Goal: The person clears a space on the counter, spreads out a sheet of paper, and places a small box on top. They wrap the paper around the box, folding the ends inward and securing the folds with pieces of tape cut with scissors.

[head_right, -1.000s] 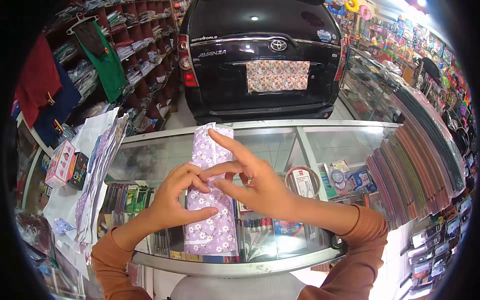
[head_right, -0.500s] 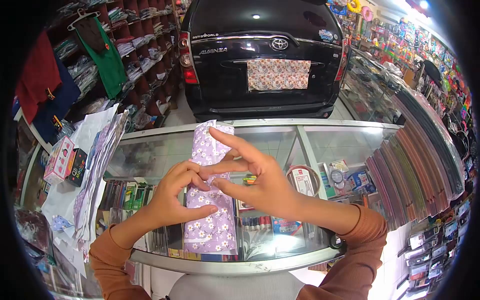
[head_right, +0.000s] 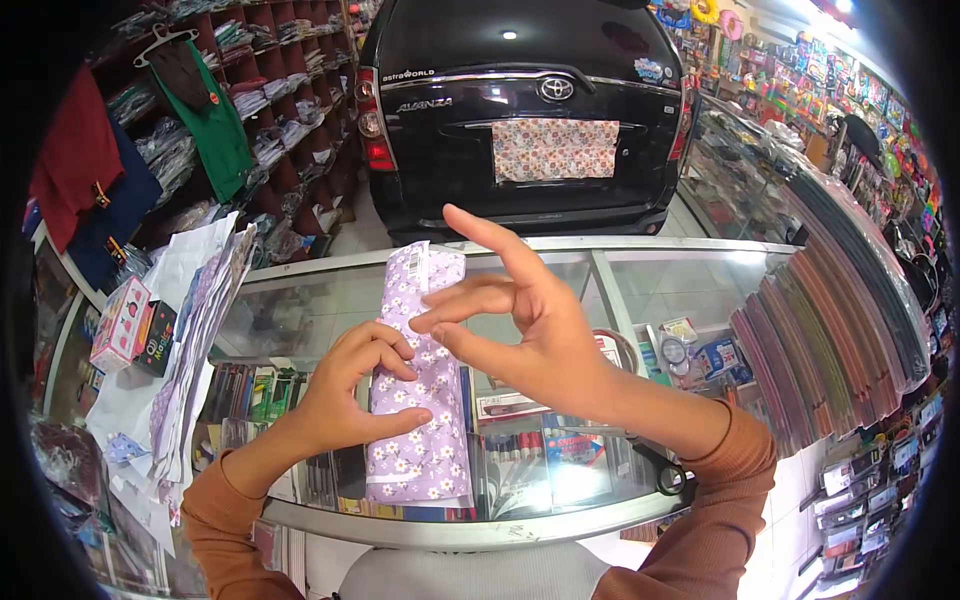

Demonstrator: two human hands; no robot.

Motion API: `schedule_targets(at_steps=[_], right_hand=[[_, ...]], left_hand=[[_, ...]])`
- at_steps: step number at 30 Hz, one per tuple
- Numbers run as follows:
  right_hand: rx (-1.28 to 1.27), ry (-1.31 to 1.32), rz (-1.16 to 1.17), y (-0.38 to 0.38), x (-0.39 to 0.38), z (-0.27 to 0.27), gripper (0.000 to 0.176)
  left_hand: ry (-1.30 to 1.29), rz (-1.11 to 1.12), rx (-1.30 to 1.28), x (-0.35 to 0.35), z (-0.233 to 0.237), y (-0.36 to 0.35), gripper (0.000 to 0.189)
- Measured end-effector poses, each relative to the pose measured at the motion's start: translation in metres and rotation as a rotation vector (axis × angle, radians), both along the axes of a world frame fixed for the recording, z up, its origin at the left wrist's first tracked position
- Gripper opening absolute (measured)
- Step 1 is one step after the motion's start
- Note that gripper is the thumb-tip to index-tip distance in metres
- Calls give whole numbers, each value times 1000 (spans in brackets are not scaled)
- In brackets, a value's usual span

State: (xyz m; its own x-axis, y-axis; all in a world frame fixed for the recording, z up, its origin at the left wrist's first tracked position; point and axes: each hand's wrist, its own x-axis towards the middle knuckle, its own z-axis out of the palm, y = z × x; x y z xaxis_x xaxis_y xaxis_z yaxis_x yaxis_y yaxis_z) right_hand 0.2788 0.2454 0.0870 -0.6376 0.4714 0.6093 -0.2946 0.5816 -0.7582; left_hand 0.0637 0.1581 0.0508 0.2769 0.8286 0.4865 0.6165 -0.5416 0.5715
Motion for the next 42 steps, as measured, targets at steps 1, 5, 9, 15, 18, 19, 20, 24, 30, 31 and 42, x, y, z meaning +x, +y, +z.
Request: schedule_targets(at_steps=[1,5,9,15,18,19,20,24,30,31,42], right_hand=[[-49,-6,49,0,0,0,80],[-172,13,72,-3,-2,0,79],[-283,-1,133,-2,-2,-1,82],[-462,-37,216,-4,-5,-11,85],[-554,-78,214,-2,-5,-16,86],[-593,-87,214,-2,-4,-18,86],[-633,-115,198,-4,-4,-16,86],[-727,-192,159,-9,-3,-12,86],[-767,-235,161,-8,-3,-14,88],[-773,-237,163,-8,-3,-14,88],[-748,-230,159,-2,-6,-21,87]], left_hand=[[-3,-5,7,0,0,0,34],[-12,-6,-12,0,0,0,34],[-16,2,-17,0,-1,0,34],[-17,-14,0,0,-1,1,34],[-26,-8,8,0,-1,1,34],[-32,-3,6,1,-1,1,34],[-22,-7,19,0,-1,1,35],[4,-17,50,-1,-1,2,36],[3,-12,48,-1,-1,1,37],[0,-11,46,0,-1,2,37],[-21,2,37,2,3,-1,35]])
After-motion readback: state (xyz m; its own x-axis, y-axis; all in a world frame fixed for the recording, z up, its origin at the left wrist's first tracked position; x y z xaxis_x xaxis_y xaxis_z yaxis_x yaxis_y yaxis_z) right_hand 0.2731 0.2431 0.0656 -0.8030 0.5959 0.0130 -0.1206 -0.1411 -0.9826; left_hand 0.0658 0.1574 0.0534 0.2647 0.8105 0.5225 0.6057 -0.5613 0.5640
